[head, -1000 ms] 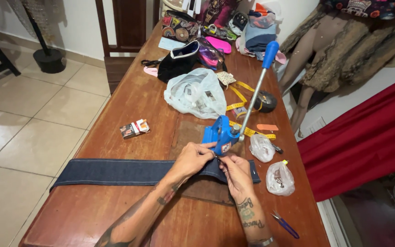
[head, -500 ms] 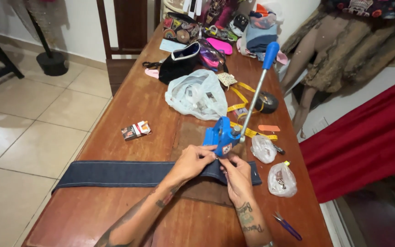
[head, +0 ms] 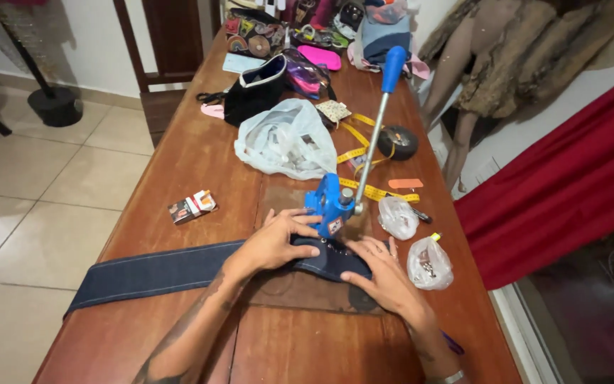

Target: The person uses a blue hand press to attach metal rivets to a denim belt. They repeatedly position the belt under the press, place a rivet, and pull the lever to secure it, then move to the next spot along the belt.

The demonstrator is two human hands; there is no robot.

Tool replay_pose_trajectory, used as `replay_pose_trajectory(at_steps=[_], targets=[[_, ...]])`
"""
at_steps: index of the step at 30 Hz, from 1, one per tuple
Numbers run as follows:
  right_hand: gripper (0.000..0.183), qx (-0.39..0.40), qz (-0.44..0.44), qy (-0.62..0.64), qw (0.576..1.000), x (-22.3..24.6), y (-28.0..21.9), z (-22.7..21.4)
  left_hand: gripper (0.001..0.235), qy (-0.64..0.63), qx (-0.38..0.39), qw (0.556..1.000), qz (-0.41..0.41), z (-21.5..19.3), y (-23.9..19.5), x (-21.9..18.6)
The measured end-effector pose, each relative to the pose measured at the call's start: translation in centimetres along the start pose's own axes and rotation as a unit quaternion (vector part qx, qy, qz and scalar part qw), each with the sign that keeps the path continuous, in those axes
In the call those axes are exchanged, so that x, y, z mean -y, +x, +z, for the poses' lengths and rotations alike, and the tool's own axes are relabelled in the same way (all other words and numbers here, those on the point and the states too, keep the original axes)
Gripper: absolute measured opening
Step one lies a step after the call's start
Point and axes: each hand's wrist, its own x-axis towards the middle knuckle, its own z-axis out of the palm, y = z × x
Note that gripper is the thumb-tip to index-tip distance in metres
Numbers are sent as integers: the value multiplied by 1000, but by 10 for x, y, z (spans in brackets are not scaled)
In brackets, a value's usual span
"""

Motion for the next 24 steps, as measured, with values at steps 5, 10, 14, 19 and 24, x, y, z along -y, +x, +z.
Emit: replay_pose_trajectory(at_steps=[5,10,14,19,24], targets=[[129,-10,-107,-124,987,-2,-8,-6,48,-10,-4,1000,-3,7,4,15],[51,-47,-189,-177,965,-23,-20,-6,47,15,6,1000,-7,19,8,30],[26,-170,-320,-322,875,-5,-35,-35,50,34,-3,999,9,17,10,28],[22,-178,-384,-335,842,19,-46,-32,45,69,13,997,25,11,9,21],[24,-164,-384,-302,857,10,-48,-32,47,78,36,996,31,8,6,20]])
